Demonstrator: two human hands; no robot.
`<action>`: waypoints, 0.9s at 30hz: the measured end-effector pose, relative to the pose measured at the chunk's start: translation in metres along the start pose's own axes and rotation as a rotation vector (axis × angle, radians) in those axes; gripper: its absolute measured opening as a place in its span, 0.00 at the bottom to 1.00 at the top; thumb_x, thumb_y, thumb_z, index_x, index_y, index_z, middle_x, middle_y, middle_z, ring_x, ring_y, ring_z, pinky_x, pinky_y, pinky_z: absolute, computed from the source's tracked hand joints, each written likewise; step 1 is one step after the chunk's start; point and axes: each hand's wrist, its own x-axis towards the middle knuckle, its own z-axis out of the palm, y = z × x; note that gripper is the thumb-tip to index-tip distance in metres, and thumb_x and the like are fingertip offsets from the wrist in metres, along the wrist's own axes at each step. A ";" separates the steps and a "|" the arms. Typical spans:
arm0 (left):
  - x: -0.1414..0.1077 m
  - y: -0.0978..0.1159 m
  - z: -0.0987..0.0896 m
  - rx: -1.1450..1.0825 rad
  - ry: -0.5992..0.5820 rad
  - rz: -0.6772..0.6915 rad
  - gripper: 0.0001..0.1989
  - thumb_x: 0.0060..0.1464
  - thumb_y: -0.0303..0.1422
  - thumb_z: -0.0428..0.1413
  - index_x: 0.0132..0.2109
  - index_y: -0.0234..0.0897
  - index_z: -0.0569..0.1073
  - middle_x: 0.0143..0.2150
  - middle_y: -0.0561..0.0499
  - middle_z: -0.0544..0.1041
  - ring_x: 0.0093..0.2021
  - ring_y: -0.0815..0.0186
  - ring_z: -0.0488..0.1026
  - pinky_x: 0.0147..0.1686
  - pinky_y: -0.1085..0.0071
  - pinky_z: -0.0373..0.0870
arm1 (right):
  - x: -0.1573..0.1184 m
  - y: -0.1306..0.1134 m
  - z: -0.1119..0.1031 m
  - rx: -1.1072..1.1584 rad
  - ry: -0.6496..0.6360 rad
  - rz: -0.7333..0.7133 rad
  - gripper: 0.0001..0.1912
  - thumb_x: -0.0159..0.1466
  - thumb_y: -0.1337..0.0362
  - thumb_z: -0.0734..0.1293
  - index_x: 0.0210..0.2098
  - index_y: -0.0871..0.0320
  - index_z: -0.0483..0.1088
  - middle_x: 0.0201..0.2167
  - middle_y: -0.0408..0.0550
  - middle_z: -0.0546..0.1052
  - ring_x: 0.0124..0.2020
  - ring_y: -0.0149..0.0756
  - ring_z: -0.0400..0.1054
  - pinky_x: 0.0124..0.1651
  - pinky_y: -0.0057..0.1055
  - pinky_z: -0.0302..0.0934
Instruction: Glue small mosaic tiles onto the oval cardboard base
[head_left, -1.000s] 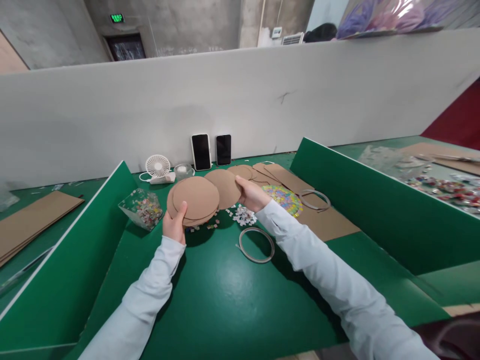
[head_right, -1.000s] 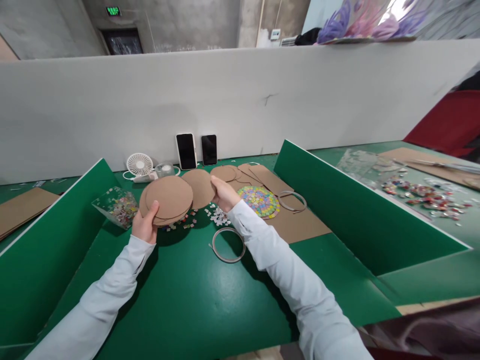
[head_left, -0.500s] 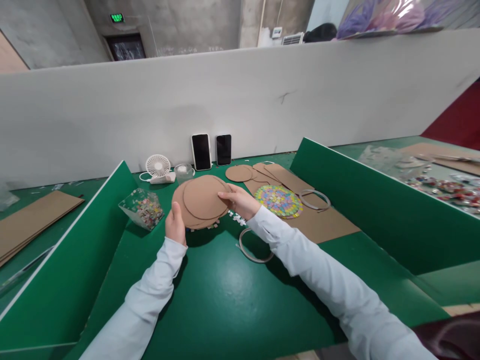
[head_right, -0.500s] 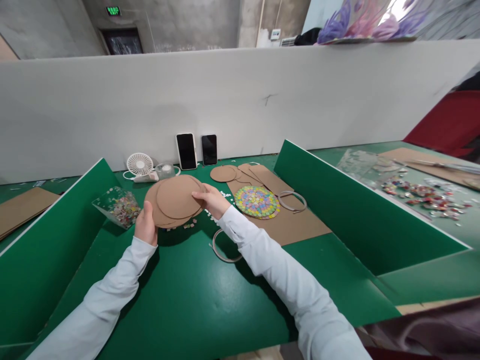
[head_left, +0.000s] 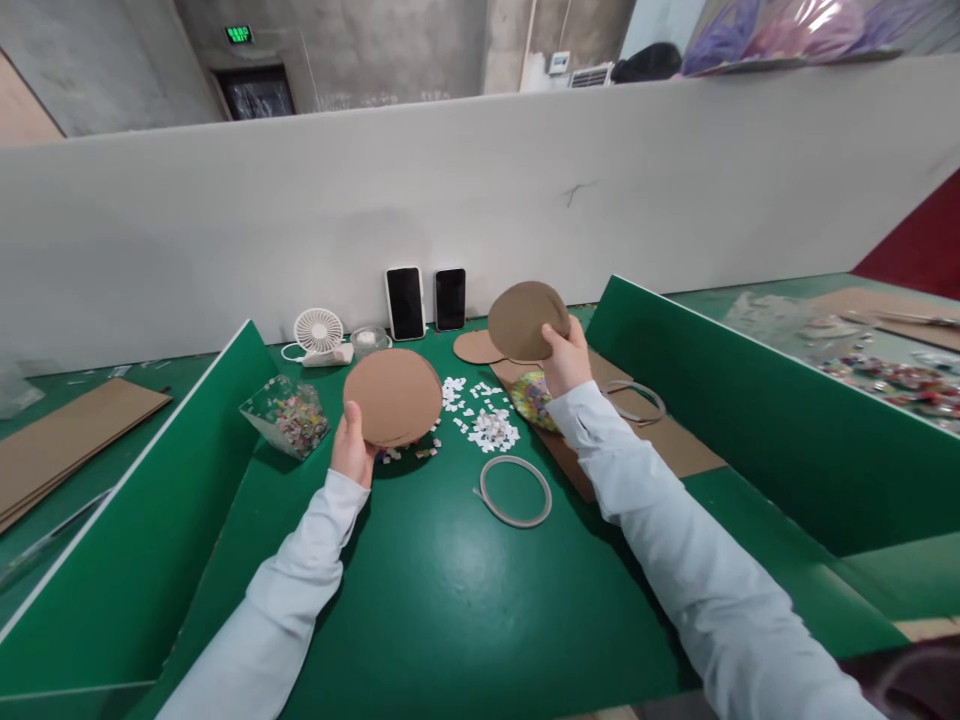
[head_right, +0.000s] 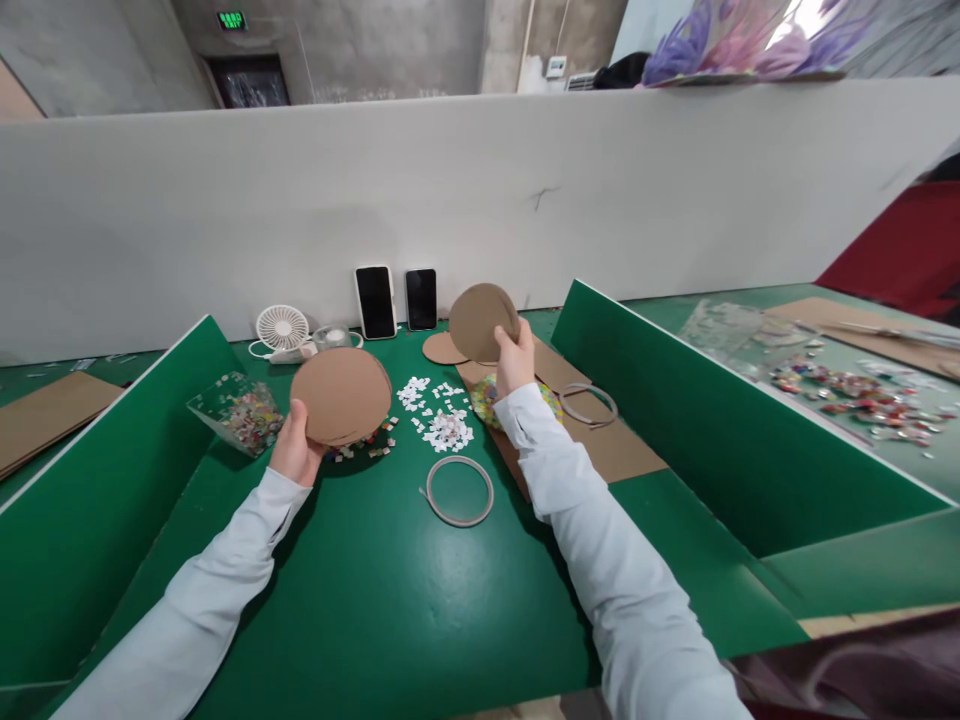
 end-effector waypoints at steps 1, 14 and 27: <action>0.000 0.001 0.000 -0.012 -0.014 -0.015 0.17 0.49 0.40 0.46 0.45 0.39 0.65 0.45 0.47 0.70 0.42 0.64 0.68 0.40 0.69 0.67 | 0.002 0.001 -0.002 -0.092 -0.010 -0.072 0.10 0.50 0.67 0.58 0.34 0.55 0.59 0.35 0.42 0.67 0.38 0.31 0.61 0.42 0.34 0.57; 0.003 0.003 -0.002 -0.045 -0.117 0.015 0.15 0.39 0.37 0.57 0.37 0.37 0.67 0.39 0.48 0.73 0.40 0.63 0.69 0.39 0.67 0.67 | 0.012 0.025 0.025 -1.210 -0.504 -0.328 0.19 0.52 0.75 0.53 0.40 0.59 0.67 0.41 0.55 0.63 0.45 0.43 0.55 0.48 0.38 0.48; -0.004 0.001 -0.011 0.768 -0.139 0.719 0.17 0.51 0.41 0.43 0.40 0.35 0.67 0.39 0.45 0.72 0.41 0.63 0.68 0.42 0.68 0.63 | 0.000 0.019 0.041 -1.158 -0.615 -0.020 0.20 0.57 0.69 0.54 0.49 0.67 0.55 0.49 0.61 0.59 0.51 0.44 0.50 0.51 0.41 0.46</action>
